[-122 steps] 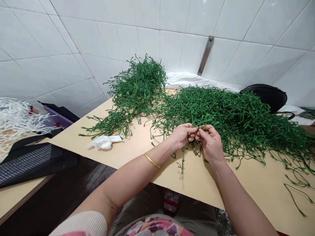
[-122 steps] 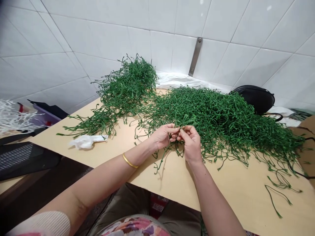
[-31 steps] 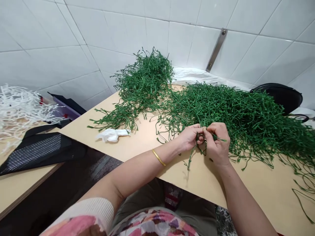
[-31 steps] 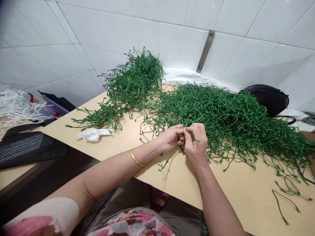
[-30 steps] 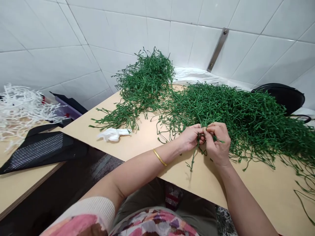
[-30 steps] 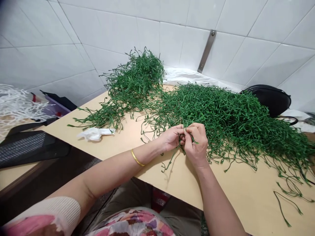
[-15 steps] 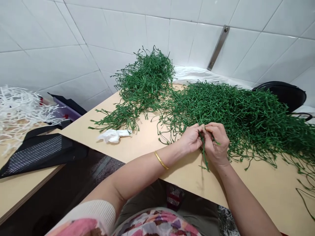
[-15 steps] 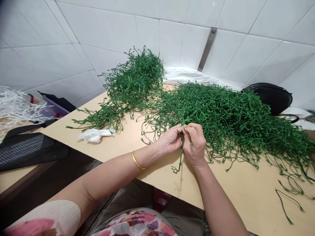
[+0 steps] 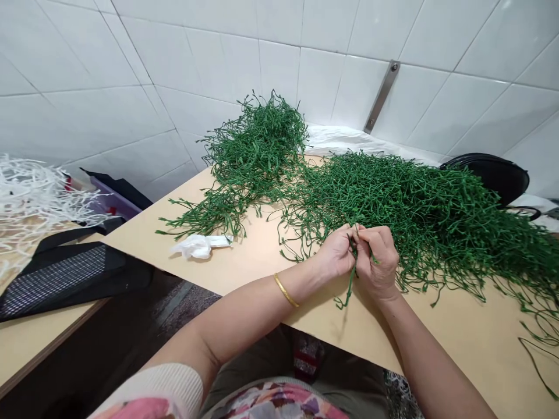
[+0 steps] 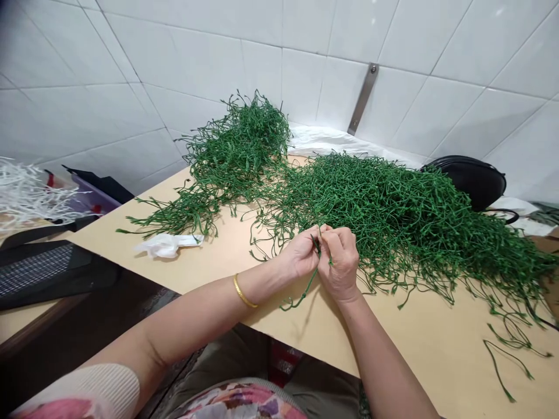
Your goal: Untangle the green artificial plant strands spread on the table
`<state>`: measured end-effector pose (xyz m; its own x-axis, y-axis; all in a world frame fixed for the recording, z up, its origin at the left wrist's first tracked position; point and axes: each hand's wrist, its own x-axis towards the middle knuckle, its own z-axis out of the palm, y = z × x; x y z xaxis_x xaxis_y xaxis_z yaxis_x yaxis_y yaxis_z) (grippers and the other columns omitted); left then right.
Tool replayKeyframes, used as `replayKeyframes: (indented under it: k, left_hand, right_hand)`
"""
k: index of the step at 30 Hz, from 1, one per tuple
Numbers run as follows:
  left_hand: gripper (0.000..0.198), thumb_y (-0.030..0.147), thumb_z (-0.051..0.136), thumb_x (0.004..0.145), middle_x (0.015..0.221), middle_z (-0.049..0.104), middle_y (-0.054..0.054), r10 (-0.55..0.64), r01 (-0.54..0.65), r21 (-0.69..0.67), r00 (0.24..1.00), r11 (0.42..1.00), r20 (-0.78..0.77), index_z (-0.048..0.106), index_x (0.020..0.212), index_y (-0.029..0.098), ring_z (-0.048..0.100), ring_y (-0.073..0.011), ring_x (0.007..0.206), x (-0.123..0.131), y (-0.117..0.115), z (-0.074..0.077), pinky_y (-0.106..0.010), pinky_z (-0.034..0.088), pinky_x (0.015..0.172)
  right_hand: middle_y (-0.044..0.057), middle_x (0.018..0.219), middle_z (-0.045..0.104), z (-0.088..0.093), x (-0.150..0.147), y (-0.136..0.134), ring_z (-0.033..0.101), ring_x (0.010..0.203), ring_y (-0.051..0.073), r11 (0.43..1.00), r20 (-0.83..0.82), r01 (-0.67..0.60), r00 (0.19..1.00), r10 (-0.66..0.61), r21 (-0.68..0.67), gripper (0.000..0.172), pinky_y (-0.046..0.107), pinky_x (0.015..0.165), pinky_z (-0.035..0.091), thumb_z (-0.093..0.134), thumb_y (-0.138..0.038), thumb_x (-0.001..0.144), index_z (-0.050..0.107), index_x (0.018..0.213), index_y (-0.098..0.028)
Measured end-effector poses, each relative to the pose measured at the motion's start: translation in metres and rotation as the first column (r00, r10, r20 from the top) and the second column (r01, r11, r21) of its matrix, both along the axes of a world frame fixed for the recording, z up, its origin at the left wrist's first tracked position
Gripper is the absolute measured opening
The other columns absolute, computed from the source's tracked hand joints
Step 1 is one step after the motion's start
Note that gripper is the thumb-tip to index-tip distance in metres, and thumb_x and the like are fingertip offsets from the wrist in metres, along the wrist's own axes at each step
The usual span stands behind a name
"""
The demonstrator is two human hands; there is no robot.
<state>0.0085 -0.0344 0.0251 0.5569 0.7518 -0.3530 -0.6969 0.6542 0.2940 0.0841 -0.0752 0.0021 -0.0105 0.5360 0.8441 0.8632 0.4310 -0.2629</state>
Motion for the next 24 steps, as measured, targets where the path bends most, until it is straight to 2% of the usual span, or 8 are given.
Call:
replayKeyframes:
  k: [4,7,12,14,17,19,22,24]
  left_hand:
    - [0.02,-0.005,0.042,0.068,0.056,0.045,0.002,-0.008,0.008,0.046,1.0,0.999,0.009,0.044,0.062,0.014,0.042,-0.0045,0.049,0.0,0.0,-0.002,-0.014,0.036,0.047]
    - [0.019,-0.004,0.043,0.067,0.055,0.045,0.002,0.005,-0.006,0.031,1.0,1.0,0.018,0.044,0.062,0.014,0.042,-0.0046,0.049,0.0,-0.001,-0.002,-0.014,0.036,0.047]
    - [0.021,-0.004,0.039,0.069,0.053,0.043,0.002,-0.027,0.028,0.026,0.999,0.999,-0.036,0.046,0.057,0.012,0.038,-0.0029,0.046,-0.002,0.0,0.0,-0.013,0.035,0.046]
    - [0.023,-0.003,0.039,0.071,0.05,0.039,0.003,-0.046,0.047,0.021,0.998,0.999,-0.049,0.044,0.054,0.012,0.036,-0.0027,0.044,-0.003,0.003,-0.001,-0.013,0.033,0.043]
    - [0.026,0.001,0.037,0.076,0.047,0.033,0.004,-0.106,0.108,0.032,0.993,0.994,-0.058,0.042,0.052,0.013,0.031,-0.0025,0.04,-0.006,0.007,-0.002,-0.013,0.029,0.038]
    - [0.024,0.004,0.04,0.078,0.048,0.037,0.003,-0.126,0.13,0.05,0.99,0.99,-0.063,0.046,0.056,0.011,0.034,-0.0024,0.04,-0.008,0.009,-0.002,-0.014,0.031,0.039]
    - [0.013,0.008,0.048,0.078,0.057,0.05,0.0,-0.087,0.107,0.171,0.989,0.98,-0.12,0.053,0.066,0.01,0.047,-0.0046,0.049,-0.011,0.013,0.001,-0.015,0.04,0.046]
    - [0.005,0.011,0.052,0.076,0.06,0.053,-0.001,-0.061,0.12,0.291,0.977,0.949,-0.204,0.055,0.071,0.01,0.051,-0.0063,0.051,-0.015,0.017,0.002,-0.016,0.04,0.046]
  right_hand:
    - [0.002,0.074,0.05,0.001,-0.001,0.001,0.05,0.072,0.015,0.999,0.049,0.021,0.999,-0.023,0.039,0.012,0.029,0.066,0.042,0.049,-0.01,0.08,0.05,0.078,-0.021]
    - [0.002,0.073,0.051,0.002,-0.001,0.001,0.05,0.072,0.015,0.997,0.103,0.05,0.993,-0.057,0.062,0.012,0.031,0.068,0.04,0.049,-0.01,0.08,0.049,0.077,-0.021]
    - [0.001,0.07,0.05,0.002,-0.005,-0.001,0.048,0.069,0.015,0.995,0.098,0.085,0.991,-0.091,0.059,0.012,0.033,0.068,0.038,0.048,-0.009,0.08,0.046,0.076,-0.021]
    - [0.002,0.071,0.049,0.002,-0.013,-0.004,0.048,0.07,0.015,0.997,0.064,0.035,0.997,-0.04,0.07,0.013,0.033,0.069,0.039,0.047,-0.008,0.079,0.044,0.076,-0.021]
    - [0.002,0.073,0.048,0.002,-0.025,-0.008,0.049,0.074,0.016,0.982,-0.038,-0.167,0.985,0.171,0.088,0.014,0.034,0.072,0.043,0.042,-0.007,0.079,0.043,0.082,-0.021]
    - [0.002,0.073,0.048,0.004,-0.026,-0.009,0.05,0.073,0.016,0.975,-0.081,-0.201,0.975,0.209,0.09,0.012,0.033,0.07,0.044,0.042,-0.009,0.08,0.043,0.082,-0.021]
    - [0.003,0.076,0.052,0.009,-0.012,-0.007,0.051,0.071,0.015,1.0,-0.213,-0.027,0.977,0.029,0.008,0.006,0.029,0.066,0.044,0.044,-0.015,0.082,0.045,0.084,-0.021]
    - [0.003,0.077,0.055,0.014,0.003,-0.003,0.053,0.07,0.015,0.991,-0.247,0.107,0.961,-0.123,-0.076,0.006,0.029,0.067,0.044,0.044,-0.019,0.083,0.047,0.088,-0.02]
